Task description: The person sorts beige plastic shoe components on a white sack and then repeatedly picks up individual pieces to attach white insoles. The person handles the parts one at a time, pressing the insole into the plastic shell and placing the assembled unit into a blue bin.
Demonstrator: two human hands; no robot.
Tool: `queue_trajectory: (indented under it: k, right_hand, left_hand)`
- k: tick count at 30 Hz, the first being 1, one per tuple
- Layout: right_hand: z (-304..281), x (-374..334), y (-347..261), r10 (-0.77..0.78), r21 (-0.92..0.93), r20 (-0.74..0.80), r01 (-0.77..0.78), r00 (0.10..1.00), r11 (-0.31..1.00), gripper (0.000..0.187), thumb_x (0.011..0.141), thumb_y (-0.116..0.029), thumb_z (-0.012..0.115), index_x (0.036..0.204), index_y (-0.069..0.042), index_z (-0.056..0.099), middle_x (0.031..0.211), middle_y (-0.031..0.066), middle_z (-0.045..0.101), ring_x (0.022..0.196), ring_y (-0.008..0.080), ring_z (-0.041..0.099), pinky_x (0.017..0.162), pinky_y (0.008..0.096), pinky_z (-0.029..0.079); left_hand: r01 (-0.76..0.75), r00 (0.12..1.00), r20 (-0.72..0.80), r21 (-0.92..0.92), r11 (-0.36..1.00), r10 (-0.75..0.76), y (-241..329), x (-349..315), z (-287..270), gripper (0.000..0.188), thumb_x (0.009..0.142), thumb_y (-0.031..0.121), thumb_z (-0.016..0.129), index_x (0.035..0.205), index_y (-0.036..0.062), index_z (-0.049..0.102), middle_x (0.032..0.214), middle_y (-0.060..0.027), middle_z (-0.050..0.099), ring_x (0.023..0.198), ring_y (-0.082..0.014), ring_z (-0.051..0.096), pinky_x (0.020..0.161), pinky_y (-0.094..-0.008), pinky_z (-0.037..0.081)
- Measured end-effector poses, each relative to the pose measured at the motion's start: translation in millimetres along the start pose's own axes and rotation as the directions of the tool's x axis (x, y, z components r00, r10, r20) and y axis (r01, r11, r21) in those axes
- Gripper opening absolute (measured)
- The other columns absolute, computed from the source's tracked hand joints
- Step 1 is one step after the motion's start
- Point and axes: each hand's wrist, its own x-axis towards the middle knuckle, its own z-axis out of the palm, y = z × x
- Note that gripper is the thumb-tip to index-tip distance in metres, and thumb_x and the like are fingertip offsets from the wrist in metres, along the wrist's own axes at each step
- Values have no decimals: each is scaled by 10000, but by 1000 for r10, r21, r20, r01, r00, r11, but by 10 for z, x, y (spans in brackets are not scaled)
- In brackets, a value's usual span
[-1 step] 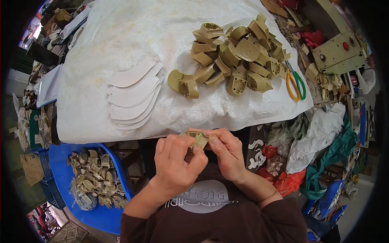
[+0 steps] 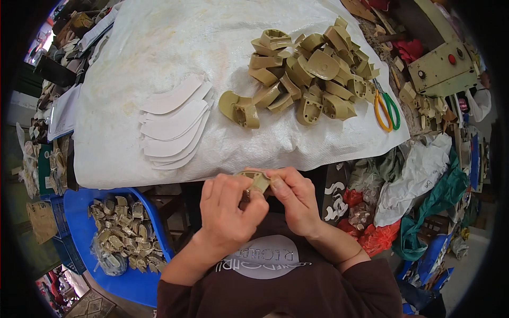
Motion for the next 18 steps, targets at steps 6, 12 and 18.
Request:
queue_trajectory:
  k: [6,12,18]
  right_hand:
    - [-174,208,-71,-39,14,216,36,976,999,399,1003,-314,459,1173,24,587,975,101,625,858,137,589,750,264,479]
    - [-353,363,-7,187,302,447,-345,875,889,423,805,-68,741,1170,29,549,1049,112,636,967,154,619,864,303,514]
    - [-312,464,-97,273,10,424,-306,864,952,500,780,-45,735,1224,19,514,1105,155,638,977,187,636,874,325,519]
  left_hand:
    - [179,957,-126,-450,875,-261,-137,-172,46,233,708,-89,676,833,37,525,913,-126,593,795,-274,601,664,-355,483]
    - [82,974,-80,-746,661,-211,-149,-211,146,247,716,-148,660,852,14,533,961,-155,619,846,-278,641,703,-340,522]
    - [51,996,-33,-494,868,-78,-165,-188,109,240,726,-110,678,892,9,551,917,-145,615,778,-250,618,670,-333,507]
